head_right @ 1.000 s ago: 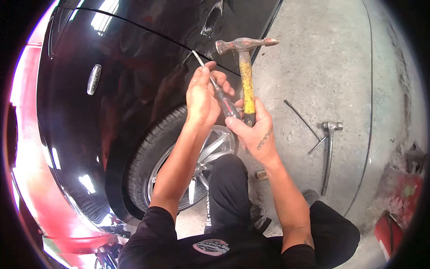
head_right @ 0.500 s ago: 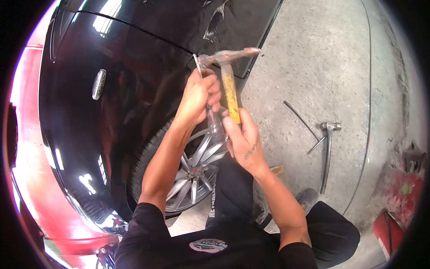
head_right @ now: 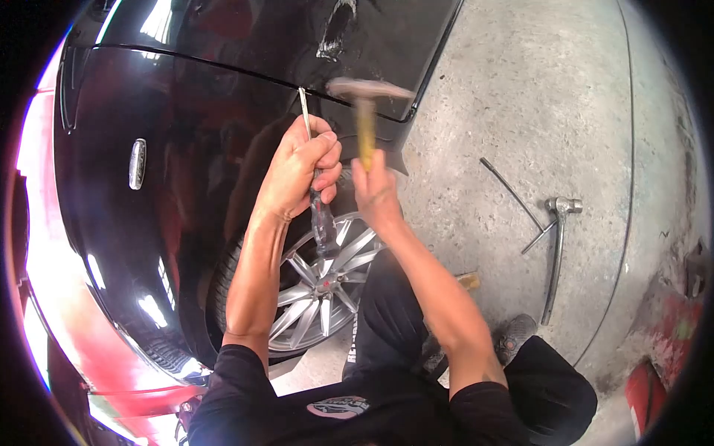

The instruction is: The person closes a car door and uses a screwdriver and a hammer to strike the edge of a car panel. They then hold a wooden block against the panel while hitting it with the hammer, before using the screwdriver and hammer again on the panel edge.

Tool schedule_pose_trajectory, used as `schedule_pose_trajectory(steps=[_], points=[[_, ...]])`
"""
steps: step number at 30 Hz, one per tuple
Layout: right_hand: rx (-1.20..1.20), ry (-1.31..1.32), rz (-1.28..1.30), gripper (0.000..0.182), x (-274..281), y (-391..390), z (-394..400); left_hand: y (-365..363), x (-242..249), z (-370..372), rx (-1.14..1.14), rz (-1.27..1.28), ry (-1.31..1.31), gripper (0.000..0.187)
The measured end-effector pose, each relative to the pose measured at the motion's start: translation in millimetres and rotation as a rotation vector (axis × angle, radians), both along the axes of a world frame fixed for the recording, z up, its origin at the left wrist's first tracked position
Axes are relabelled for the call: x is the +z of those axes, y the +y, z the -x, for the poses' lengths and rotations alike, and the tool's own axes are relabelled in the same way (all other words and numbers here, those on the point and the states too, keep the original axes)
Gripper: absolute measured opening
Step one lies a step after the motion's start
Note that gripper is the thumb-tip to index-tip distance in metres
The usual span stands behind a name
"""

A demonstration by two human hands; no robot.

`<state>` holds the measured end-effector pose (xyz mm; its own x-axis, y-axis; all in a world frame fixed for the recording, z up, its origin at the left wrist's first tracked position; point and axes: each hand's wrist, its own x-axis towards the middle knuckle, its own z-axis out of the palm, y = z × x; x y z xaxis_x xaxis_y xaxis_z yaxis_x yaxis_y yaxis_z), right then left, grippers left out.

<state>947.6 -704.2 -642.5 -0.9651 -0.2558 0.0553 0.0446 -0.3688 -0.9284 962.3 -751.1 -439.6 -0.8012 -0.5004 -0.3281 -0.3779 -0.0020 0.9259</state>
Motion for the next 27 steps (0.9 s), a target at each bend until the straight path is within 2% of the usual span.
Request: schedule_pose_trajectory(steps=[2,4,6,7,8,9,11,14,15,16,18,19,20,22,23,24,27], points=[[0.122,0.048,-0.109,0.019,-3.0,3.3,12.5,-1.1,-0.7,3.4,-0.012,0.005,0.005,0.013],[0.162,-0.027,-0.163,0.017,3.6,22.8,10.2,-1.7,-3.6,-1.1,-0.015,0.005,0.007,0.013],[0.048,-0.186,0.028,0.014,21.0,39.3,13.8,-0.8,-3.3,1.4,-0.008,0.009,0.012,0.013],[0.004,-0.294,0.277,0.012,34.9,41.9,11.7,-0.1,-2.9,-0.3,-0.001,0.016,0.004,0.013],[0.002,-0.295,0.283,0.012,16.9,24.4,6.3,-1.0,-1.8,0.6,-0.004,0.021,0.003,0.013],[-0.074,0.032,0.078,0.015,-17.2,-2.6,-3.7,0.0,-0.8,0.0,0.000,0.024,-0.008,0.014],[0.071,0.206,-0.030,0.020,-13.1,-18.9,-5.8,-0.5,-2.2,0.2,-0.003,0.024,-0.017,0.014],[0.110,0.092,-0.074,0.021,-9.3,7.0,20.6,-5.3,-5.3,-2.4,-0.011,0.006,0.028,0.015],[0.139,-0.027,-0.057,0.019,6.7,24.5,21.7,-2.7,-6.6,-4.9,-0.010,0.004,0.005,0.014],[0.143,-0.010,-0.052,0.019,13.5,27.5,24.1,-3.7,-5.7,-1.7,-0.015,0.015,0.009,0.014],[-0.017,-0.184,0.398,0.020,18.8,33.6,16.2,-4.8,-5.1,-3.2,-0.010,0.010,0.008,0.014],[-0.082,-0.218,0.532,0.018,23.0,20.7,11.6,-4.9,-4.8,-2.7,-0.017,0.005,0.008,0.014],[-0.081,-0.218,0.529,0.018,13.5,9.1,5.9,-4.2,-4.4,-3.1,-0.016,0.003,0.009,0.014],[0.211,-0.031,-0.071,0.016,-2.0,-9.3,1.0,-3.4,-2.7,-1.3,-0.009,0.008,-0.004,0.015],[0.097,0.138,-0.130,0.018,-9.1,0.1,13.9,-3.4,-3.2,-0.3,-0.017,0.008,-0.006,0.015],[0.097,0.162,-0.124,0.018,-1.3,7.7,30.1,-5.9,-5.0,3.4,-0.026,0.014,0.029,0.016],[0.037,-0.144,0.040,0.024,7.5,27.9,18.4,-6.8,-7.4,-3.2,-0.030,0.007,0.016,0.016]])
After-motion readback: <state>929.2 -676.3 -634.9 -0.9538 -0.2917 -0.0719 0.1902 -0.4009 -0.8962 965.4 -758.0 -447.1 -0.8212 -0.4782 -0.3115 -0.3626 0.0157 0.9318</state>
